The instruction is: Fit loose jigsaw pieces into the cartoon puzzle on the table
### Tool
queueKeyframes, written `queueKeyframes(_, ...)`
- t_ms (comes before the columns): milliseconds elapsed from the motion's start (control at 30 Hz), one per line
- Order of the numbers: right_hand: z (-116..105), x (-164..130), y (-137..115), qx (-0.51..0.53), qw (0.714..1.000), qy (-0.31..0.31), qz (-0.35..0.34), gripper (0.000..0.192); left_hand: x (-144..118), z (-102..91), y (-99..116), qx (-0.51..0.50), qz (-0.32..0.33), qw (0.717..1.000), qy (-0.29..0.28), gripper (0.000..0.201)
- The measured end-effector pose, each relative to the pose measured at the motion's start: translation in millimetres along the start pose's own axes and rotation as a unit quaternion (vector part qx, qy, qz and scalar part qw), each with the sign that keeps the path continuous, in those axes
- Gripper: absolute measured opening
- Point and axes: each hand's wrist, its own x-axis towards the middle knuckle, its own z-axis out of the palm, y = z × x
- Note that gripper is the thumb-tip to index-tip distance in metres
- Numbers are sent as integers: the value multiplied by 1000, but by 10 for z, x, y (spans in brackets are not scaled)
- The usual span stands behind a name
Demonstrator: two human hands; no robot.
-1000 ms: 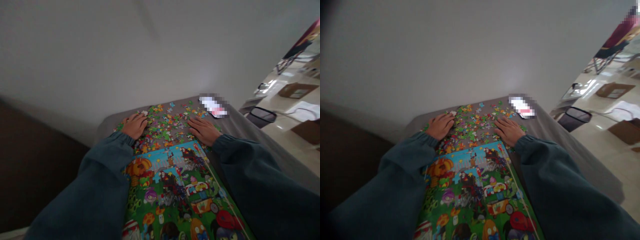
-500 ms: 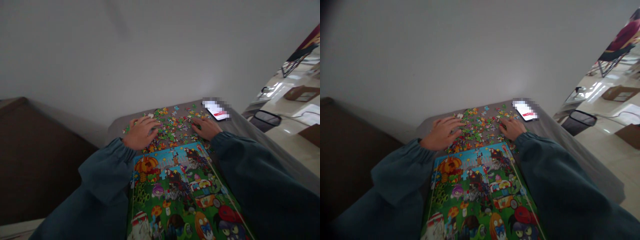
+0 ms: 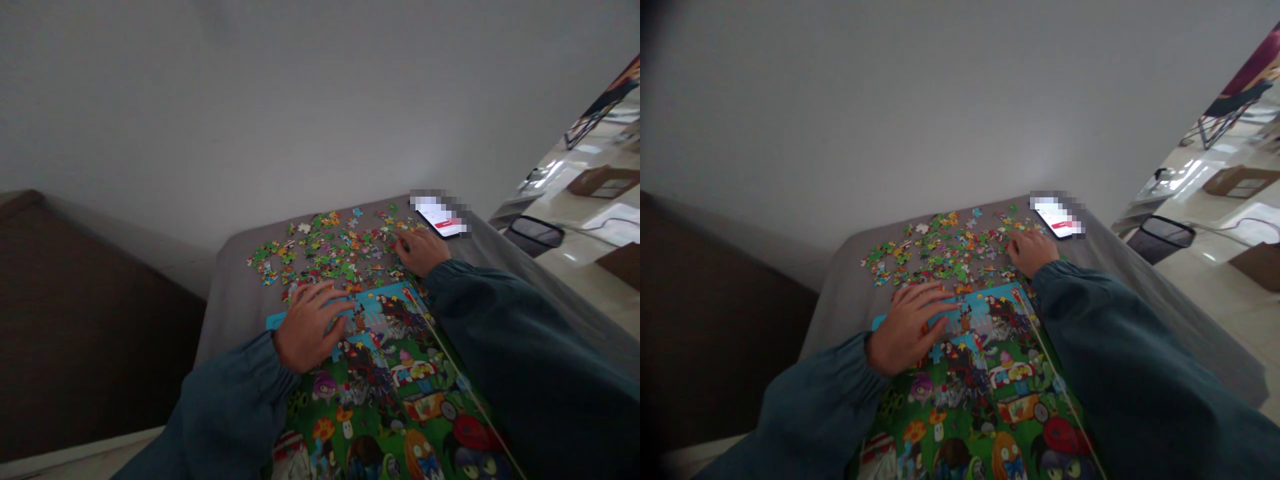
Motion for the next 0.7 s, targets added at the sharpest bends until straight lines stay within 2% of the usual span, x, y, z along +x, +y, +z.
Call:
queueKeyframes(67, 57, 4, -4, 31, 997, 18, -70, 47, 2, 18, -49, 0, 17, 999, 32, 31)
queueKeyframes(167, 134, 44, -20, 74, 985, -32, -150, 51, -8, 4, -46, 4, 47, 996, 70, 31)
queueKeyframes(300, 183, 83, -14, 84, 989, -49, -115, 50, -30, -44, -13, 6, 85, 993, 83, 29)
queueKeyframes(500, 130, 67, 1, 68, 994, -23, -81, 46, -54, -57, -22, 25, 98, 991, 85, 29)
queueKeyframes(600, 109, 53, -45, 81, 989, -29, -117, 52, -58, -33, -42, 28, 105, 991, 81, 30)
queueKeyframes(700, 91, 44, -120, 97, 977, -78, -171, 57, -55, -14, -51, 29, 115, 990, 76, 28)
